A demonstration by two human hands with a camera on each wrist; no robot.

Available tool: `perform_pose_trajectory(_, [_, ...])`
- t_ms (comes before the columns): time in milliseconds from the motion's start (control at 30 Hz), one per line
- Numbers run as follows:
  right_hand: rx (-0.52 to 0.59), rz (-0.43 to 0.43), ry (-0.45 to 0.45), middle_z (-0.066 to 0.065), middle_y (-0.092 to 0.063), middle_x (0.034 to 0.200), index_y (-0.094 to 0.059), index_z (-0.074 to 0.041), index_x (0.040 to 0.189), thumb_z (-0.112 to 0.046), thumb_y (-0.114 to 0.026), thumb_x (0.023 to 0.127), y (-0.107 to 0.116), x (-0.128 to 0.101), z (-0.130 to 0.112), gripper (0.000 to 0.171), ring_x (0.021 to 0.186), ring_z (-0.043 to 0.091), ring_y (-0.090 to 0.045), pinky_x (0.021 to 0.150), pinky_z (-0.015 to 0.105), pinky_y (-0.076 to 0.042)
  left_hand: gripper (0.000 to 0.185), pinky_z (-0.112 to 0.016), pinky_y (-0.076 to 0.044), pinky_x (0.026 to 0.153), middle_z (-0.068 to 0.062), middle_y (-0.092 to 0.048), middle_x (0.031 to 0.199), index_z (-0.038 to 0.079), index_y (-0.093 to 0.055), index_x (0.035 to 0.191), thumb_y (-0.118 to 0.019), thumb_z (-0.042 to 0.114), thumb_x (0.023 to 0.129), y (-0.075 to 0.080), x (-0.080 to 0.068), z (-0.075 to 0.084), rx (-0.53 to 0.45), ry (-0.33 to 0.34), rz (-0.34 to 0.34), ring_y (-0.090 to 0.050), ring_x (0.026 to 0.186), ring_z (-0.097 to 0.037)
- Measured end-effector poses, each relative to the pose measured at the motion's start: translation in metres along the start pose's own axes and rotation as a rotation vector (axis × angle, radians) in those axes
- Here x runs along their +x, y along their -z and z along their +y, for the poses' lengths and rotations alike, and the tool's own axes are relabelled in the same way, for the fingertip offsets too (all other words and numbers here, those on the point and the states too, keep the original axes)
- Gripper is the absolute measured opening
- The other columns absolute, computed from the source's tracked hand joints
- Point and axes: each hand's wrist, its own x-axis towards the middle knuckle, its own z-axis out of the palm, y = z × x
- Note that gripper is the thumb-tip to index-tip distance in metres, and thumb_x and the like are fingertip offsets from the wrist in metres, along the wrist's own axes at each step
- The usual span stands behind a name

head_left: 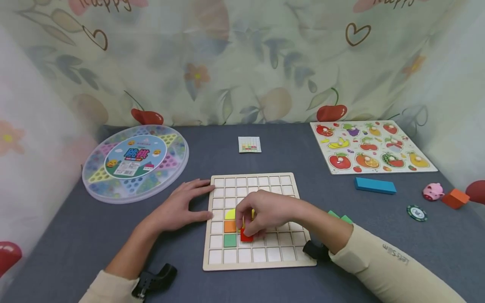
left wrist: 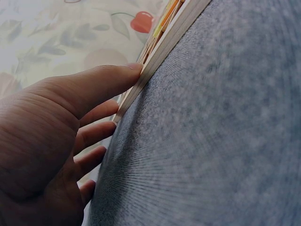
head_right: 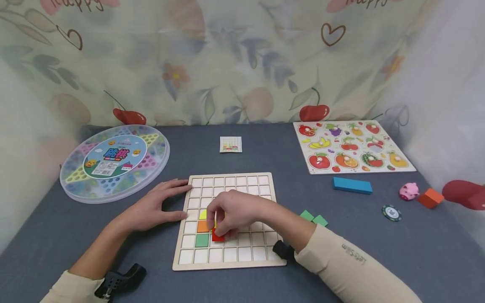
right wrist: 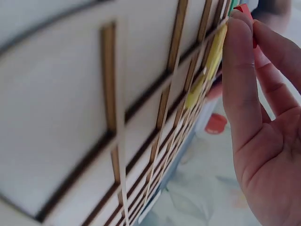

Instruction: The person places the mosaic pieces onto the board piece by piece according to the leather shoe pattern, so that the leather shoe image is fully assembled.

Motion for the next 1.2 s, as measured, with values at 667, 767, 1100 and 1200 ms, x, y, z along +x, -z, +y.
perform_pose_trajectory(667, [-0.323, 0.095, 0.043, -0.011, -0.063, 0.069, -0.079, -0.018, 0.083, -0.006, -0.081, 0.086, -0.017, 0.002, -0.011, 0.012, 0.067, 0.005, -0.054, 0.065, 0.023, -0.047, 0.072, -0.071, -0.027, 0.116, -0.012, -0.040, 0.164, 0.017, -0.052, 0.154, -0.077, 0.046, 0.092, 0.000, -0.001, 0.000, -0.004, -0.009, 0.002, -0.028, 0.152, -0.043])
perform_pose_trajectory(767, [-0.367, 0.100, 0.045, -0.011, -0.062, 0.070, -0.079, -0.018, 0.085, -0.007, -0.082, 0.085, -0.018, 0.002, -0.011, 0.011, 0.067, 0.005, -0.053, 0.065, 0.023, -0.046, 0.072, -0.070, -0.028, 0.116, -0.012, -0.041, 0.164, 0.017, -0.052, 0.153, -0.077, 0.045, 0.092, 0.000, 0.000, 0.000, -0.003, -0.013, 0.005, -0.029, 0.152, -0.043])
perform_pose_trajectory(1100, [-0.305, 0.091, 0.063, -0.011, -0.063, 0.074, -0.079, -0.021, 0.094, -0.011, -0.081, 0.087, -0.009, -0.006, -0.005, 0.012, 0.069, 0.005, -0.055, 0.066, 0.023, -0.047, 0.072, -0.071, -0.028, 0.116, -0.013, -0.040, 0.163, 0.017, -0.052, 0.153, -0.077, 0.045, 0.091, 0.001, 0.000, 0.002, 0.003, -0.004, -0.001, -0.030, 0.152, -0.044])
perform_pose_trajectory(1200, [-0.267, 0.099, 0.079, -0.010, -0.063, 0.073, -0.079, -0.020, 0.093, -0.009, -0.080, 0.087, -0.003, -0.013, -0.001, 0.012, 0.069, 0.005, -0.056, 0.067, 0.023, -0.049, 0.072, -0.070, -0.028, 0.116, -0.013, -0.040, 0.163, 0.017, -0.052, 0.153, -0.077, 0.045, 0.092, 0.001, 0.000, 0.002, 0.003, -0.006, -0.002, -0.030, 0.152, -0.043])
